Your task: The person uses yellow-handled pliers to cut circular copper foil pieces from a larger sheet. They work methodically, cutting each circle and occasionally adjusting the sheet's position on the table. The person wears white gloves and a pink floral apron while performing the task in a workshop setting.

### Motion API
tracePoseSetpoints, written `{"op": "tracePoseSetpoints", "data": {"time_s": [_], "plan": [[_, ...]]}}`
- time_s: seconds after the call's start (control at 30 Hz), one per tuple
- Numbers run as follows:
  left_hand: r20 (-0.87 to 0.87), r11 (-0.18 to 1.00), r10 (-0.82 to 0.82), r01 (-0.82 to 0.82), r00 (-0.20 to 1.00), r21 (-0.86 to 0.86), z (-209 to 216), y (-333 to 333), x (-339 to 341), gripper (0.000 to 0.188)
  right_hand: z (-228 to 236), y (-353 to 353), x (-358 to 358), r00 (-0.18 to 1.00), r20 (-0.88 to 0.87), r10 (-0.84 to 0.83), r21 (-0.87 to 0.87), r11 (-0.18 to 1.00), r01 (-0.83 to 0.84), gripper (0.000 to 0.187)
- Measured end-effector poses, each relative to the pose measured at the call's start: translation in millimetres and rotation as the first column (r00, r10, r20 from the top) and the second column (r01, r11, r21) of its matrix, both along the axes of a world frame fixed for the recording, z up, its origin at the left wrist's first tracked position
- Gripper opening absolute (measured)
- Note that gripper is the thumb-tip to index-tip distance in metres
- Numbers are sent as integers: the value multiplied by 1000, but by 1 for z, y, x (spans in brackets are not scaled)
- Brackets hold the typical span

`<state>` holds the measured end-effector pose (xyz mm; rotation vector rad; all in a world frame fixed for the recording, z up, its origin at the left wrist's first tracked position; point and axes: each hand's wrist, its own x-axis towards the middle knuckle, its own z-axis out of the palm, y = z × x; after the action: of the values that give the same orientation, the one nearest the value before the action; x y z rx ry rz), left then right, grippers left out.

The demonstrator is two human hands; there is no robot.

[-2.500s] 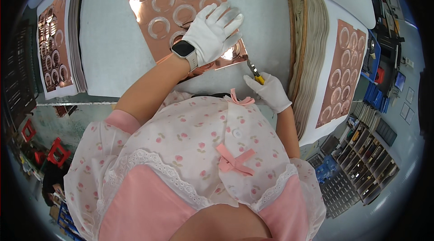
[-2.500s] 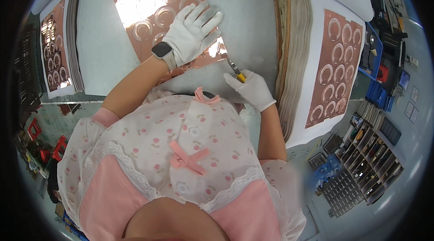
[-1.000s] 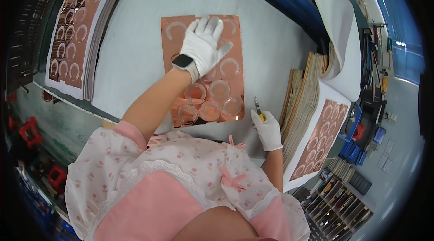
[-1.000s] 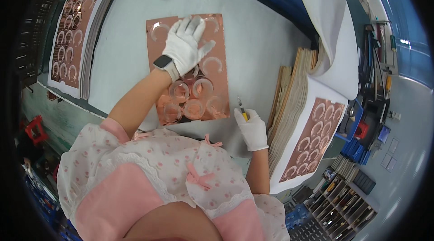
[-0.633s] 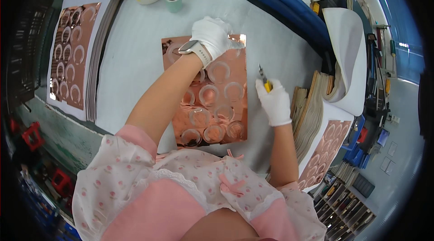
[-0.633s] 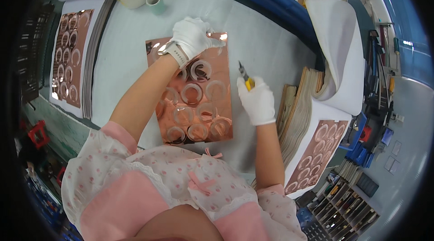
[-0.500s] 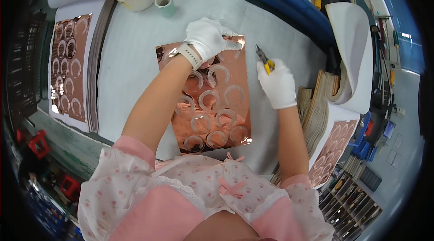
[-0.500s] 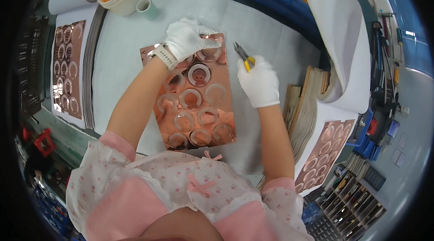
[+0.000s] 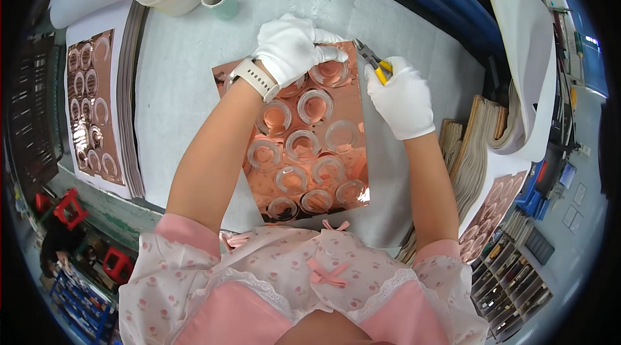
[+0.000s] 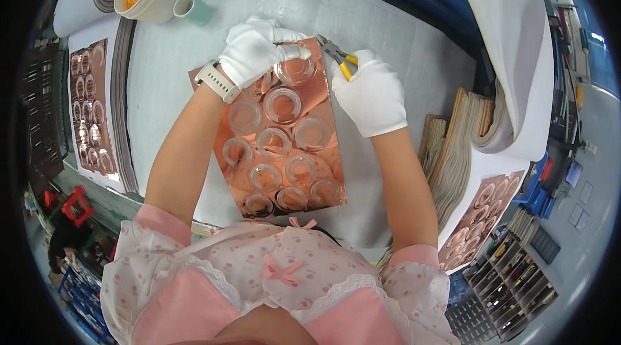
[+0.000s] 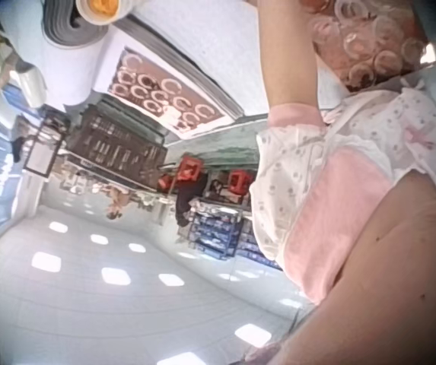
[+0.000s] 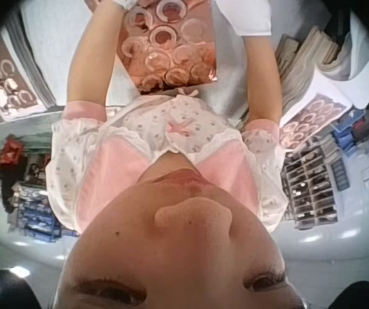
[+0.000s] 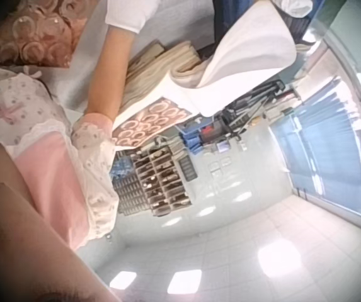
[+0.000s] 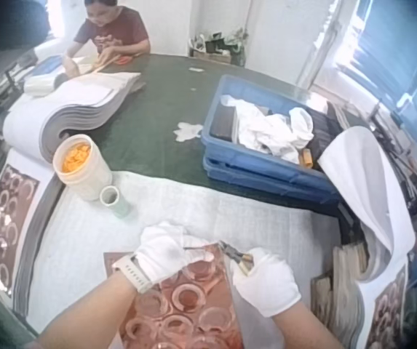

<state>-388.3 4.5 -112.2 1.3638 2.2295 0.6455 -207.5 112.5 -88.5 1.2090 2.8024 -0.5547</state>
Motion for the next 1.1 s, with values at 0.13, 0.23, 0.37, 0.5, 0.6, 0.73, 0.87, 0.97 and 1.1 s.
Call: {"op": "tracePoseSetpoints", "data": {"time_s": [0.13,0.23,0.37,0.5,0.6,0.73,0.87,0.97,1.1], "plan": [[-61,997,-15,19,998,71,-8,-1,0,29,1,3,-3,999,20,30,-23,999,-29,35],[-114,997,-18,27,993,72,-8,-1,1,29,4,4,-4,999,30,38,-36,999,-37,34],[-97,995,-17,26,995,94,-9,-1,1,29,-2,7,-3,999,6,39,-39,998,-39,35],[-101,998,-10,16,995,56,-8,-1,1,30,0,8,-5,999,18,44,-44,998,-44,36],[-89,998,-6,11,996,55,-7,-1,2,30,1,9,-6,998,34,43,-50,998,-41,36],[-101,996,-5,14,995,91,-12,-1,2,29,5,10,-8,998,53,37,-79,996,-33,36],[-141,998,-13,23,990,67,-10,-1,2,29,3,12,-9,996,63,60,-55,997,-56,33],[-113,998,-13,20,994,63,-10,-1,2,29,-2,18,-8,992,83,97,-31,995,-94,28],[-125,997,-12,22,992,80,-8,0,1,30,2,29,-12,974,153,165,-7,986,-166,22]]}}
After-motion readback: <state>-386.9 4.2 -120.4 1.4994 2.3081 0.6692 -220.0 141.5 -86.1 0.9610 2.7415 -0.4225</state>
